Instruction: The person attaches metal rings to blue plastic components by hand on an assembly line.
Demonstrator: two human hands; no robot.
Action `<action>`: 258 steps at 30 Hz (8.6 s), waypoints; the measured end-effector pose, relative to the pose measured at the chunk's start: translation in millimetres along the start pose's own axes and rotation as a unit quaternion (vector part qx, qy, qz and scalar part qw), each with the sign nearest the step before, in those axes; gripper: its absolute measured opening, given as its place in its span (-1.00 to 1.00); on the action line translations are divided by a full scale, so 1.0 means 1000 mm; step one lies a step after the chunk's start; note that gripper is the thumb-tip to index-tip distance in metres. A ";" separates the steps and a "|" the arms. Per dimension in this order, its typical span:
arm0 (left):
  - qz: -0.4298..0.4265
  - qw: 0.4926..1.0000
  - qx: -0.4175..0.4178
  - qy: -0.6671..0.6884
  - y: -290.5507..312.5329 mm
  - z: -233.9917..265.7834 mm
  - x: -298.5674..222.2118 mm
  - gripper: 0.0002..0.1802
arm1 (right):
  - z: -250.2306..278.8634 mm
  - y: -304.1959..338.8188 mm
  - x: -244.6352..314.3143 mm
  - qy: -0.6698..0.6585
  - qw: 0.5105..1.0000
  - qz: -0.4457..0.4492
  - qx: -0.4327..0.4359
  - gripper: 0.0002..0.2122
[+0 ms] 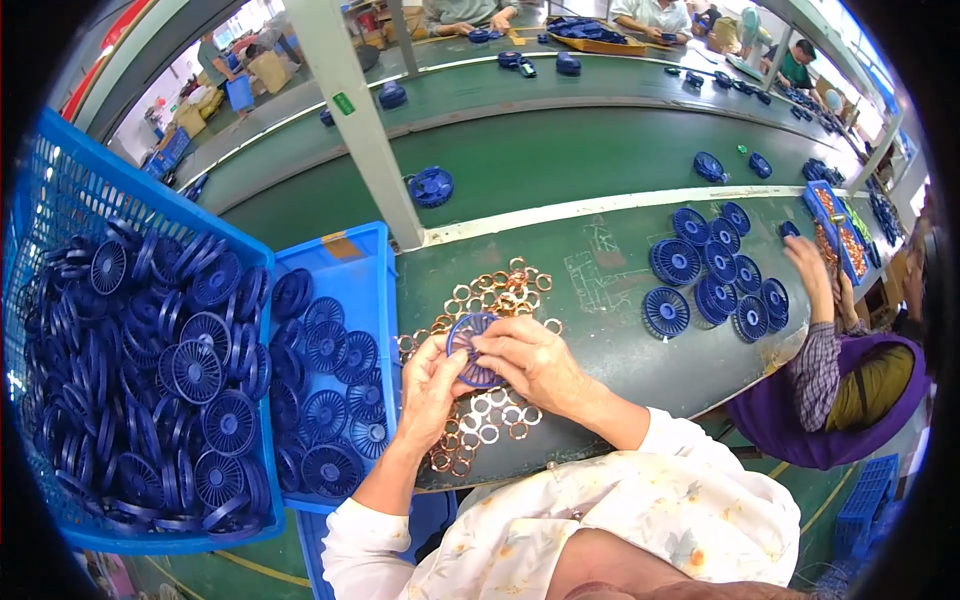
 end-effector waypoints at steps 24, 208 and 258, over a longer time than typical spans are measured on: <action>-0.247 0.861 -0.080 -0.438 0.013 -0.011 -0.052 -0.54 | 0.111 0.048 -0.042 0.156 0.951 -0.228 -0.139 -0.86; 0.003 0.674 -0.084 -0.734 -0.016 0.116 -0.045 -0.15 | 0.043 0.052 -0.134 -0.315 0.832 -0.439 -0.129 -0.84; 0.056 0.998 -0.008 -0.025 -0.014 0.000 0.000 -0.66 | 0.015 0.008 -0.017 -0.243 0.939 -0.243 -0.007 -0.75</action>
Point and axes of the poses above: each hand's wrist, its own y-axis away from the middle knuckle, its own z-axis out of the back of the hand, x = y × z, the point moved 4 cm from there along -y, towards the middle knuckle, and after that the axes turned 4 degrees about -x, right-handed, at the moved point
